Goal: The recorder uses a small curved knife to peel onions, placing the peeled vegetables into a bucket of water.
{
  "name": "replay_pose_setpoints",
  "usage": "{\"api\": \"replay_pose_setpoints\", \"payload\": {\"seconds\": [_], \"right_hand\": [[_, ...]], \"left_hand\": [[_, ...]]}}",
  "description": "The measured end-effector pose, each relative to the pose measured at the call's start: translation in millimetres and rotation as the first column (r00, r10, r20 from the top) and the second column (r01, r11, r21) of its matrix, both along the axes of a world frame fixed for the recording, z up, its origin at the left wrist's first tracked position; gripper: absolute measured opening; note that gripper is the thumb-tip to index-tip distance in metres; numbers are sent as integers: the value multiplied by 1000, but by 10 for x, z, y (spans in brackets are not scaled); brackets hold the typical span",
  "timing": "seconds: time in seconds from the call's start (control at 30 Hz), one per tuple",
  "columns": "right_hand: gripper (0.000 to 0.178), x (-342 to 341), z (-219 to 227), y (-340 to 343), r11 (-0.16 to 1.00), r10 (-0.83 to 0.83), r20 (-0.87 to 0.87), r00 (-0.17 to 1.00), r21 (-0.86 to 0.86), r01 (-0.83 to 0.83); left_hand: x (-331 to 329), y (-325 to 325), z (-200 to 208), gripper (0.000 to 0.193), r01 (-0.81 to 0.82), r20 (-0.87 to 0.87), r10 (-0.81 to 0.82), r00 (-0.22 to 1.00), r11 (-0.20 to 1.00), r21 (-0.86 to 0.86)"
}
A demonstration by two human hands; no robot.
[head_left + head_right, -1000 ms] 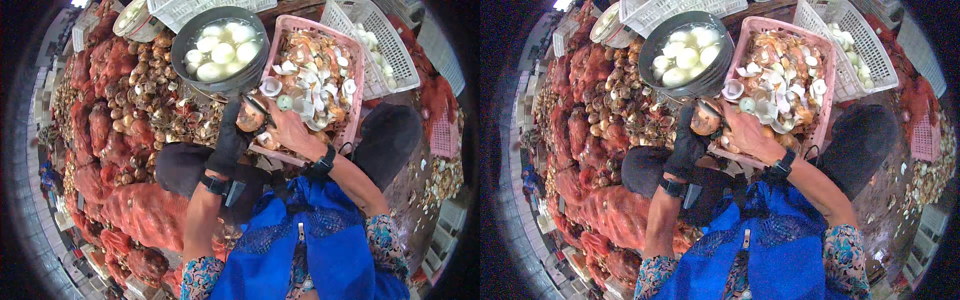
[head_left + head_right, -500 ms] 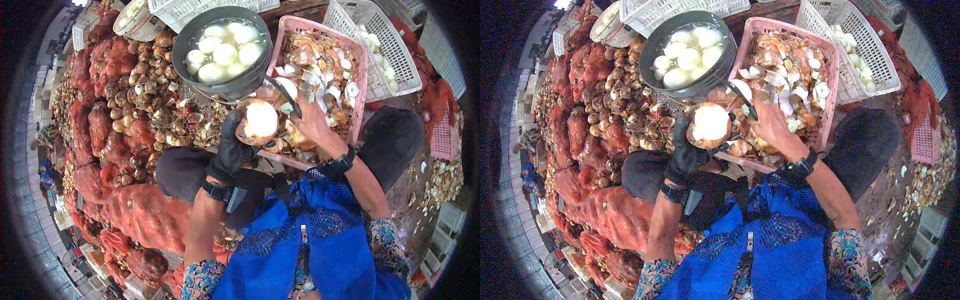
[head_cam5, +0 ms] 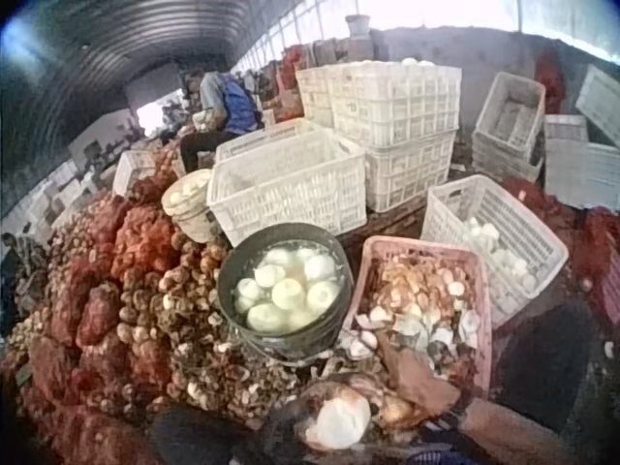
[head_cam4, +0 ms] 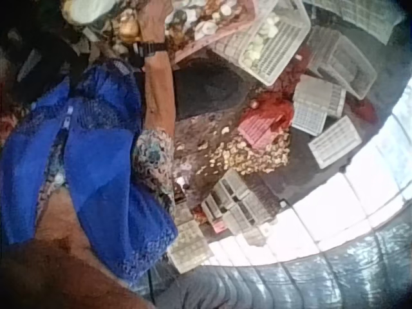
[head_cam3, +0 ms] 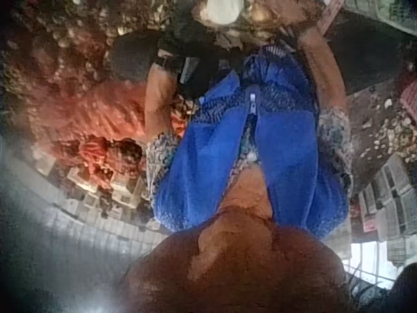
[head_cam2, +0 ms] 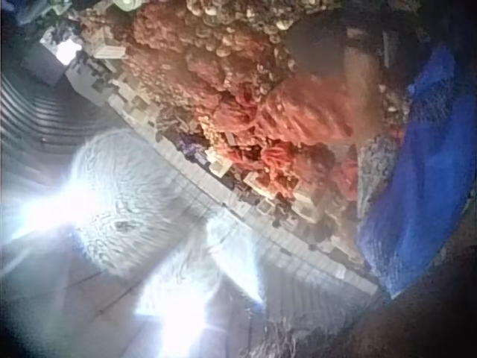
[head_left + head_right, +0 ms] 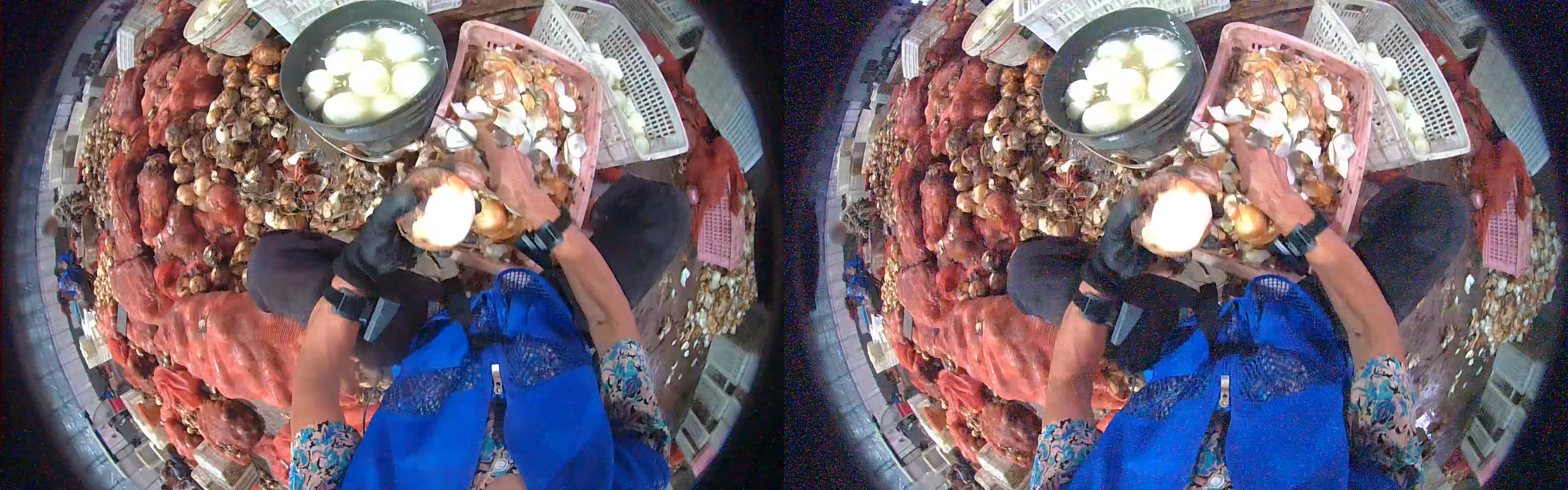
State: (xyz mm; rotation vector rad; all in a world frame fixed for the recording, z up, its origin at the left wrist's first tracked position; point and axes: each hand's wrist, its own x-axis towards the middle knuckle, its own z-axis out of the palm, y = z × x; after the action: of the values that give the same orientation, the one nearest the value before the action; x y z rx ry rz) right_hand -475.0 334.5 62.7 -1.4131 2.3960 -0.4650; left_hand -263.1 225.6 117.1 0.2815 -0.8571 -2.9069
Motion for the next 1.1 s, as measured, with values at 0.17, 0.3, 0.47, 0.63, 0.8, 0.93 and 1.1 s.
{"api": "replay_pose_setpoints", "payload": {"seconds": [0.17,0.3,0.47,0.63,0.8,0.93,1.1], "right_hand": [[45,-116,16,47,975,-171,-2,985,-143,169],[45,156,-34,90,917,-2,560,829,-330,225],[32,148,-84,114,803,-19,988,-152,106,587],[23,491,18,25,700,31,869,-494,334,631],[28,751,79,66,676,-18,965,-262,205,708],[39,552,169,266,936,-133,751,647,-120,331],[47,513,313,367,893,152,230,961,-448,-34]], "left_hand": [[-59,-18,-121,51,-189,-187,64,980,575,-796],[-179,36,104,58,97,266,88,960,784,-613],[-189,65,-1,60,-149,220,256,941,900,-409],[-167,243,43,58,-193,-13,337,942,508,-839],[-176,157,13,75,-269,342,338,877,934,-234],[-85,104,-98,75,-313,220,367,904,918,-244],[-19,84,-188,63,-303,185,289,939,951,52]]}}
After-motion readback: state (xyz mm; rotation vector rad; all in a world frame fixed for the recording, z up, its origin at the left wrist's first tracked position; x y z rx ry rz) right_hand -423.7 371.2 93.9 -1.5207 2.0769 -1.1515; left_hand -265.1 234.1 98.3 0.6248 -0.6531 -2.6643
